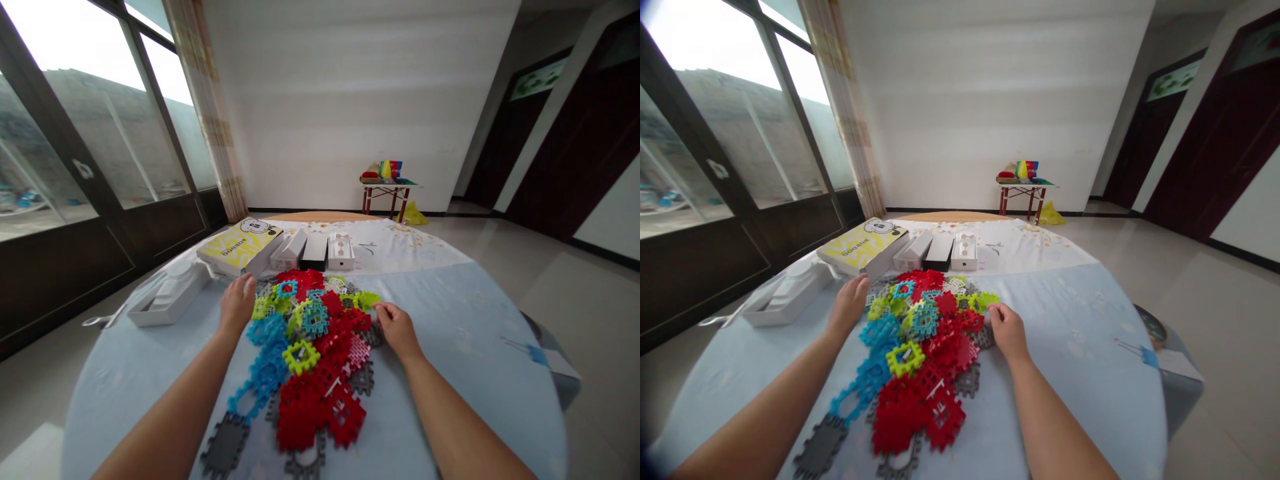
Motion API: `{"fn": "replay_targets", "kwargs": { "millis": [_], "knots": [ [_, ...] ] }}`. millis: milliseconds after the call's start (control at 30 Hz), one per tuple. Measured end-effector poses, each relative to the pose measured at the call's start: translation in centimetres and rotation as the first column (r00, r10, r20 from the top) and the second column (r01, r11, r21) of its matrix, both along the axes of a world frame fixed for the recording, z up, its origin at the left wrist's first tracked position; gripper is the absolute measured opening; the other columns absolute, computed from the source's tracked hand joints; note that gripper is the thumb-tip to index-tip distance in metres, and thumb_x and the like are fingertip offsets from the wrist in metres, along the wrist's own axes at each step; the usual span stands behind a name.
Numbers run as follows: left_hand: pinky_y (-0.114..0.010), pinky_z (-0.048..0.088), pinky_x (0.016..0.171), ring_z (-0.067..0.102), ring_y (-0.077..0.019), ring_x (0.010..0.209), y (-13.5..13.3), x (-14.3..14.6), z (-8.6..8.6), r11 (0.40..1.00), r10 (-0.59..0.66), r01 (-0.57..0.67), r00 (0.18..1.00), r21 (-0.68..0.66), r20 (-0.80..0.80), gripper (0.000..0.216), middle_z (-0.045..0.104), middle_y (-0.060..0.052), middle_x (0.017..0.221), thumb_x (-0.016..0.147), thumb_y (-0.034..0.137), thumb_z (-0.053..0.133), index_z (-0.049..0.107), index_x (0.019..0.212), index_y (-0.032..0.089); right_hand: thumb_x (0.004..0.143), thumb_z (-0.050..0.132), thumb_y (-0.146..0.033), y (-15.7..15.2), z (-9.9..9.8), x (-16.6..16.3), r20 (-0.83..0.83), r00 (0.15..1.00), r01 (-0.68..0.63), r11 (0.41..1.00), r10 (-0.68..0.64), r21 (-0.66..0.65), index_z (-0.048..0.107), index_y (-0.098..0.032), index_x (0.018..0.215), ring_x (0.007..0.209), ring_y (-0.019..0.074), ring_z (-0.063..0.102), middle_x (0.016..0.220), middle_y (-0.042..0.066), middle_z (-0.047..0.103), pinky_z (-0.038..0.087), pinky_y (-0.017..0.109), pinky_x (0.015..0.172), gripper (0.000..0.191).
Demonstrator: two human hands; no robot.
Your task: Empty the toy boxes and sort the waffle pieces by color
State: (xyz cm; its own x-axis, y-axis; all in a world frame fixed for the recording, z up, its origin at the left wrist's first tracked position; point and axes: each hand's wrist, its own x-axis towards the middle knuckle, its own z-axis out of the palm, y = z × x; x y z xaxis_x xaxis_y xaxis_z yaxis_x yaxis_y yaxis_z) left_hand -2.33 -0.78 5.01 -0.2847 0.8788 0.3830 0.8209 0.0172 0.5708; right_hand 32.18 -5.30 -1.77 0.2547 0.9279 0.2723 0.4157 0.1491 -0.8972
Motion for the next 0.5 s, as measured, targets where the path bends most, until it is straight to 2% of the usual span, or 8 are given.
{"fn": "replay_targets", "kwargs": {
  "millis": [67,167,267,400,500],
  "knots": [
    [-0.037,0.032,0.100,0.045,-0.0277,0.120,1.4,-2.7,-1.4,0.997,0.029,-0.029,1.000,-0.072,-0.003,0.053,0.056,-0.016,0.124,0.084,0.045,0.030,0.058,0.115,0.012,0.079,0.046,-0.047,0.0,0.0,-0.2,0.012,1.000,-0.002,1.000,0.002,0.015,0.068,-0.014,0.090,0.060,0.0182,0.059,0.070,0.007,0.067,0.045,0.027,0.061,0.042],
    [-0.040,0.036,0.096,0.050,-0.0306,0.115,2.7,-4.2,-2.9,0.986,0.027,-0.026,1.000,-0.162,0.004,0.052,0.061,-0.016,0.118,0.082,0.048,0.034,0.063,0.108,0.013,0.079,0.046,-0.047,0.0,-0.1,-0.2,0.004,1.000,0.003,1.000,-0.003,0.011,0.068,-0.014,0.090,0.061,0.0187,0.060,0.071,0.007,0.068,0.046,0.028,0.063,0.041],
    [-0.038,0.038,0.093,0.053,-0.0299,0.112,3.5,-3.3,-3.8,0.981,-0.017,0.021,1.000,-0.195,0.026,0.053,0.064,-0.014,0.113,0.082,0.051,0.033,0.065,0.105,0.016,0.079,0.046,-0.048,0.1,-0.2,-0.1,-0.009,1.000,0.000,1.000,0.000,-0.009,0.068,-0.014,0.091,0.060,0.0190,0.060,0.067,0.006,0.067,0.046,0.028,0.062,0.042],
    [-0.035,0.038,0.094,0.052,-0.0266,0.114,4.0,-1.1,-4.4,0.984,-0.072,0.081,0.995,-0.156,0.066,0.056,0.062,-0.011,0.118,0.083,0.052,0.028,0.063,0.110,0.017,0.079,0.045,-0.049,0.3,-0.3,-0.1,-0.009,1.000,-0.001,1.000,0.000,-0.012,0.068,-0.014,0.091,0.059,0.0189,0.060,0.065,0.005,0.067,0.046,0.028,0.062,0.044],
    [-0.034,0.039,0.094,0.052,-0.0257,0.115,4.1,0.0,-4.8,0.987,-0.080,0.094,0.991,-0.130,0.109,0.058,0.062,-0.010,0.119,0.083,0.054,0.027,0.063,0.111,0.018,0.078,0.046,-0.050,0.3,-0.4,-0.2,-0.012,1.000,0.014,1.000,-0.014,0.013,0.069,-0.015,0.090,0.067,0.0206,0.062,0.073,0.007,0.069,0.047,0.030,0.068,0.043]
  ]
}}
